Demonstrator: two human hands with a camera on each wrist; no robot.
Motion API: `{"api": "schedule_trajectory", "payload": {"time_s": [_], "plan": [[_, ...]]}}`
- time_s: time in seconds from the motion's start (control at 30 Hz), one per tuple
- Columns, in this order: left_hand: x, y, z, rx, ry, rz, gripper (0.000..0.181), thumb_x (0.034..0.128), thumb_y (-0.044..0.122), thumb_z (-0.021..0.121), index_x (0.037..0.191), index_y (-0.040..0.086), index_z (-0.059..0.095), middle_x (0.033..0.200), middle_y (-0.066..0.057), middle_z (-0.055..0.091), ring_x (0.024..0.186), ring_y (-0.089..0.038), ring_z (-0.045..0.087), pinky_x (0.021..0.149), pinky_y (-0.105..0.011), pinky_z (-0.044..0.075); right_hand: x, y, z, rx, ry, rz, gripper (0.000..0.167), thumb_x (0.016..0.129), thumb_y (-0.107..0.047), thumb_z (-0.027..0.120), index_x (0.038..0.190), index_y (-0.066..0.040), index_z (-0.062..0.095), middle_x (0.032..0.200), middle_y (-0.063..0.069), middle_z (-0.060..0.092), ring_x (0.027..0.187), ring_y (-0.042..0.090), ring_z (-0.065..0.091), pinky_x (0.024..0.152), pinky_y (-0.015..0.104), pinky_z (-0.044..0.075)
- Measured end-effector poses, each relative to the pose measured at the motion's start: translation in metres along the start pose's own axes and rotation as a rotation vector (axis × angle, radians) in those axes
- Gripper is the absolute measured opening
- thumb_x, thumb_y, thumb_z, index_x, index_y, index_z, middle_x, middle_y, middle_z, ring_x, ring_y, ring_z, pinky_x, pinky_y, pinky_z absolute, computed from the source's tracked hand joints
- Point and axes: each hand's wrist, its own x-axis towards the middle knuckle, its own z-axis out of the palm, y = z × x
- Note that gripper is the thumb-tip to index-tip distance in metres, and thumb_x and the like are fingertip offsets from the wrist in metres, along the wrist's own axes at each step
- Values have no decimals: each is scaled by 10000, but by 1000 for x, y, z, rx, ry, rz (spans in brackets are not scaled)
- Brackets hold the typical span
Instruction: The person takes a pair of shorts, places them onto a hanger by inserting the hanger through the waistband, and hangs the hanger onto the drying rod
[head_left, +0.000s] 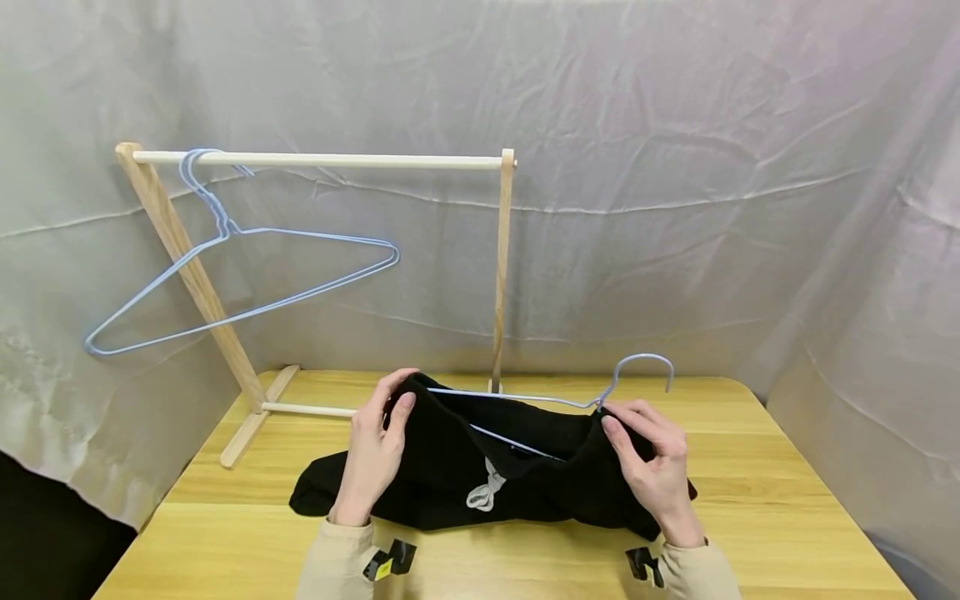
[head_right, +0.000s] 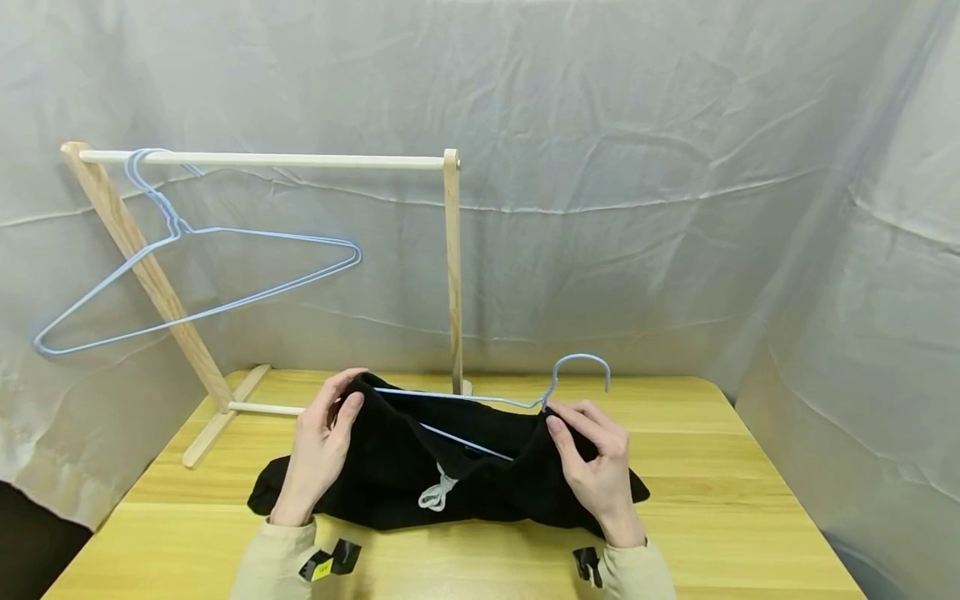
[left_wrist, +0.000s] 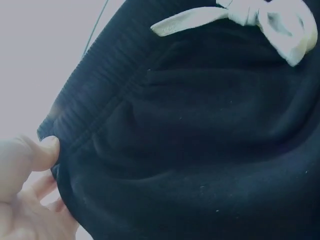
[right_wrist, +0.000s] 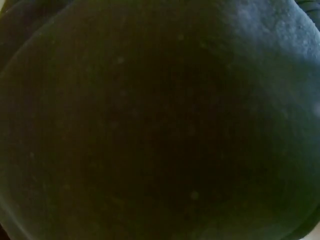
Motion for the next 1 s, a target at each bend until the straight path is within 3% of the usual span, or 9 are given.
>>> {"api": "schedule_trajectory", "payload": {"time_s": [0.13, 0.3, 0.5, 0.77, 0.87, 1.0], "plan": [[-1, -1, -1, 68, -43, 23, 291, 1025, 89, 558, 1307, 96, 630, 1261, -68, 696, 1121, -199, 660, 902, -237, 516, 0, 0, 0, -29, -1, 5, 292, 761, 234, 655, 1017, 119, 734, 900, 127, 711, 924, 43, 669, 861, 142, 497], [-2, 0, -5, 187, -84, 90, 294, 1015, 88, 574, 1300, 71, 643, 1246, -95, 708, 1102, -271, 665, 926, -440, 524, 0, 1, 0, -56, -10, -2, 210, 822, 147, 689, 1021, 106, 741, 876, 136, 705, 882, 62, 668, 845, 132, 493], [-4, 5, -6, 295, -116, 138, 294, 983, 103, 629, 1271, 126, 679, 1171, -51, 737, 1053, -238, 670, 897, -426, 534, -1, 2, 3, -46, -44, -36, 150, 867, 65, 709, 1010, 96, 747, 859, 141, 703, 850, 97, 670, 852, 131, 498], [-9, 15, 16, 374, -187, 278, 266, 962, 150, 668, 1225, 159, 704, 1074, 13, 755, 996, -195, 702, 870, -381, 544, -3, -4, 15, -112, -104, -20, 208, 853, 48, 734, 1060, 35, 759, 845, 107, 688, 797, 61, 629, 776, 128, 471], [-11, 19, 22, 367, -209, 265, 266, 974, 197, 657, 1235, 180, 701, 1094, 33, 751, 1014, -180, 702, 859, -374, 542, -4, -5, 18, -126, -103, -11, 214, 862, 39, 730, 1073, 25, 758, 854, 106, 687, 803, 68, 627, 777, 131, 465], [-12, 21, 23, 284, -257, 171, 263, 973, 284, 654, 1214, 197, 711, 1146, 47, 744, 1077, -161, 702, 909, -365, 552, -4, -4, 18, -125, -109, 0, 218, 861, 44, 731, 1077, 26, 755, 867, 118, 695, 825, 69, 639, 795, 123, 469]]}}
